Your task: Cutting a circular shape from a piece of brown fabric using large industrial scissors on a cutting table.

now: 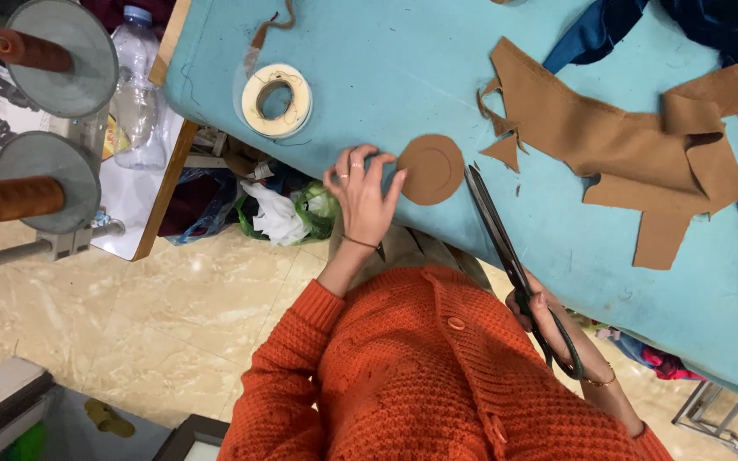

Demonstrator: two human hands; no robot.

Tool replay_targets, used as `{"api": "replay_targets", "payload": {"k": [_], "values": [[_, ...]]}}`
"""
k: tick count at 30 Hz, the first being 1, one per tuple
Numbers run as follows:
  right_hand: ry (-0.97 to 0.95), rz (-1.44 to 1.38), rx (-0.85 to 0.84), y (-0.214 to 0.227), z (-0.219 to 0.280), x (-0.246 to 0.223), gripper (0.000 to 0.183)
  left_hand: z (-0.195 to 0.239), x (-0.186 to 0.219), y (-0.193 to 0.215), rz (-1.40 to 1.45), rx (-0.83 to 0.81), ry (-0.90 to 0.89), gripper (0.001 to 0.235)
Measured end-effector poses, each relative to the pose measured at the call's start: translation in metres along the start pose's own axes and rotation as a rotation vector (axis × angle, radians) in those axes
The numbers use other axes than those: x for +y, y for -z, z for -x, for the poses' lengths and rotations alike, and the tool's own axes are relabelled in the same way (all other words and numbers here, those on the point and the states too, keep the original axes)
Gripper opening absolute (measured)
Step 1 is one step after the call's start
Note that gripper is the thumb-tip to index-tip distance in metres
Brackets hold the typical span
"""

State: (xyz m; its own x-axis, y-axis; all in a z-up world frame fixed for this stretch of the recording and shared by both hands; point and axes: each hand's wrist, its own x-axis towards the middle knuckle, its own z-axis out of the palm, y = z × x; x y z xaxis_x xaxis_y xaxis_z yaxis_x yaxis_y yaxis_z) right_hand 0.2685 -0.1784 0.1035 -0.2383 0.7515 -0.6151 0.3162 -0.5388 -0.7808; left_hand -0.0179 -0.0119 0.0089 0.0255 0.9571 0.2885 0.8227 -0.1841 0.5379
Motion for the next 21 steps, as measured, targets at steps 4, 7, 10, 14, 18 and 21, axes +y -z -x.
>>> {"api": "replay_targets", "payload": {"k": [4, 7, 10, 14, 18, 21], "values": [[-0.007, -0.024, -0.005, 0.004, -0.002, 0.021, 0.095, -0.013, 0.008, -0.011, 0.027, -0.075, 0.076, 0.026], [-0.002, -0.045, -0.003, 0.0, -0.001, 0.003, 0.096, -0.016, 0.009, -0.015, 0.071, -0.108, 0.067, 0.026], [0.015, -0.048, 0.003, -0.003, 0.001, -0.004, 0.093, -0.026, 0.002, -0.015, 0.338, -0.172, 0.054, 0.022], [0.007, -0.022, 0.015, -0.005, 0.004, -0.02, 0.094, -0.06, -0.019, -0.004, 0.375, -0.252, 0.059, 0.042], [0.03, -0.059, -0.037, 0.002, -0.001, -0.01, 0.094, -0.083, -0.026, 0.013, 0.04, 0.057, -0.033, 0.048], [0.085, -0.079, -0.095, 0.012, -0.009, -0.003, 0.092, -0.058, 0.003, 0.011, -0.064, 0.0, -0.209, 0.041]]}}
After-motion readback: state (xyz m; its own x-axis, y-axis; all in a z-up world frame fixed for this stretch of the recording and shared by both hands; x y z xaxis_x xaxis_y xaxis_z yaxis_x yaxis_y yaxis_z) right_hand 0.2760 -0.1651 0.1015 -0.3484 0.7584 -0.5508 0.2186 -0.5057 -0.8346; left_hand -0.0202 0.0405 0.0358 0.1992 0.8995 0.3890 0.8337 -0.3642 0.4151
